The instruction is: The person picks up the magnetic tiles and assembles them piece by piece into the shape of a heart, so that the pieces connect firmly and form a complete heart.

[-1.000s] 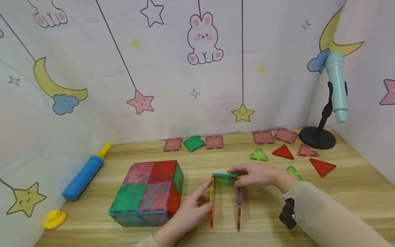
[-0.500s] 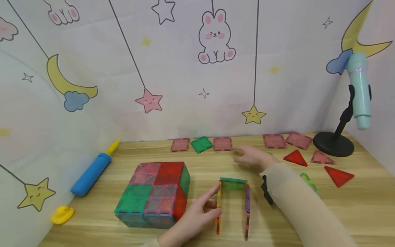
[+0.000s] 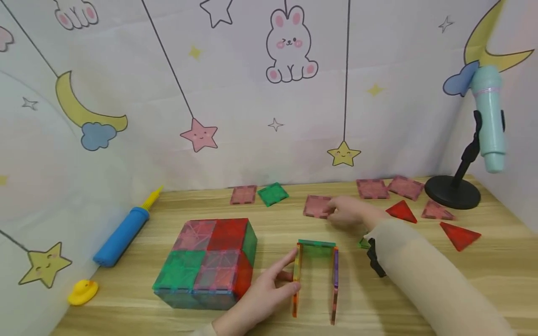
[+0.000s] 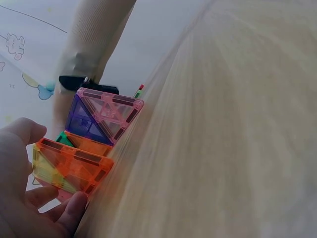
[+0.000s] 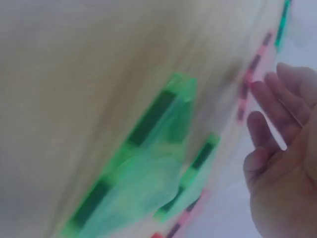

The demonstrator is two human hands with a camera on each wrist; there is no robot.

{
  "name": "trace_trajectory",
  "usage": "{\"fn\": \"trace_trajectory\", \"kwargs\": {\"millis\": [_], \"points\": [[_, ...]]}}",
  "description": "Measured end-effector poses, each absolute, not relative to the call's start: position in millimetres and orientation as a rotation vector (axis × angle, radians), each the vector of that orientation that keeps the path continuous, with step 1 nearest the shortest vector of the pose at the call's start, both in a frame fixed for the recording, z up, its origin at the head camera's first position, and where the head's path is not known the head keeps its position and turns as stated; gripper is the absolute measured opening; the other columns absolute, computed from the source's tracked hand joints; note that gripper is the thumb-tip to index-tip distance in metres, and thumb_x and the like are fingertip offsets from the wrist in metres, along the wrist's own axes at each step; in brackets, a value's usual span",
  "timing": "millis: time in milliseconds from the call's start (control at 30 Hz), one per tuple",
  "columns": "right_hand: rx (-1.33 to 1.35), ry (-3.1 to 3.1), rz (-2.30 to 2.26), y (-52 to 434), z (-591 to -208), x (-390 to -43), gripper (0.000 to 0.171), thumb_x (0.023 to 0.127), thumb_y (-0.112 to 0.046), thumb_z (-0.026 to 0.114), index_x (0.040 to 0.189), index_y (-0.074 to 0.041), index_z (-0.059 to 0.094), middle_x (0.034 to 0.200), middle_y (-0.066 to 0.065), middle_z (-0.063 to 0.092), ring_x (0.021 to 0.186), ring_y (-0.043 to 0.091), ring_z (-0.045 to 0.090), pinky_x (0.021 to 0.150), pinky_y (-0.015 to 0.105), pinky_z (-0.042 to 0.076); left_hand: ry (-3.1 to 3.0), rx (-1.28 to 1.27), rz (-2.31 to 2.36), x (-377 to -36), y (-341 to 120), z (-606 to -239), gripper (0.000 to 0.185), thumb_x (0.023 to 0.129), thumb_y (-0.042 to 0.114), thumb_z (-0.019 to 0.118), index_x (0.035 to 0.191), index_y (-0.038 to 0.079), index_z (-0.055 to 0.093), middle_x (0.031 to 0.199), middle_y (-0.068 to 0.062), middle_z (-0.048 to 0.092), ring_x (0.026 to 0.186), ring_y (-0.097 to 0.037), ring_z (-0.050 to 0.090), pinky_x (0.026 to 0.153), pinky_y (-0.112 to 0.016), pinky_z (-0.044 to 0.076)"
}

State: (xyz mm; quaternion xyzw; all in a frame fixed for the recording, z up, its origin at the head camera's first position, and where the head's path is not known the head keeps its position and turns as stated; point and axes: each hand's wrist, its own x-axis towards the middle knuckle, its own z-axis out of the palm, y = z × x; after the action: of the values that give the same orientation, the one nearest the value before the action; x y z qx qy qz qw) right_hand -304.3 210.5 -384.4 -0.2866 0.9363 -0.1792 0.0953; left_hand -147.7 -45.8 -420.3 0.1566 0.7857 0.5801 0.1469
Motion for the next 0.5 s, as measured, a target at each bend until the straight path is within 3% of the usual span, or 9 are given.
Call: {"fn": "trace_trajectory", "kwargs": {"millis": [233, 367, 500], "points": [[-0.903, 2.891, -0.368, 218, -393, -295, 0.042, 0.082, -0.027, 0.070, 0.117, -0.006, 0.063, 0.123, 0.023, 0.053, 0.112, 0.044, 0.046, 0.093, 0.061, 0.031, 2.266, 0.451, 1.681, -150, -48, -421, 0.063, 0.086, 0.025, 0.068, 0.142, 0.033, 0.041, 0.138, 0.002, 0.045, 0.093, -0.006, 0.057, 0.065, -0.023, 0.049], [-0.818, 2.912, -0.405, 219, -396, -294, 0.041, 0.080, -0.033, 0.071, 0.116, -0.013, 0.063, 0.116, 0.019, 0.055, 0.105, 0.041, 0.048, 0.086, 0.058, 0.037, 2.254, 0.459, 1.683, -150, -47, -422, 0.063, 0.086, 0.025, 0.068, 0.142, 0.033, 0.041, 0.139, 0.003, 0.045, 0.094, -0.007, 0.057, 0.066, -0.023, 0.049], [-0.799, 2.912, -0.464, 223, -395, -294, 0.044, 0.079, -0.032, 0.072, 0.116, -0.011, 0.062, 0.104, 0.013, 0.058, 0.095, 0.033, 0.051, 0.077, 0.051, 0.042, 2.260, 0.452, 1.675, -150, -45, -421, 0.063, 0.086, 0.026, 0.068, 0.142, 0.034, 0.041, 0.138, 0.004, 0.045, 0.094, -0.007, 0.057, 0.065, -0.023, 0.049]]}}
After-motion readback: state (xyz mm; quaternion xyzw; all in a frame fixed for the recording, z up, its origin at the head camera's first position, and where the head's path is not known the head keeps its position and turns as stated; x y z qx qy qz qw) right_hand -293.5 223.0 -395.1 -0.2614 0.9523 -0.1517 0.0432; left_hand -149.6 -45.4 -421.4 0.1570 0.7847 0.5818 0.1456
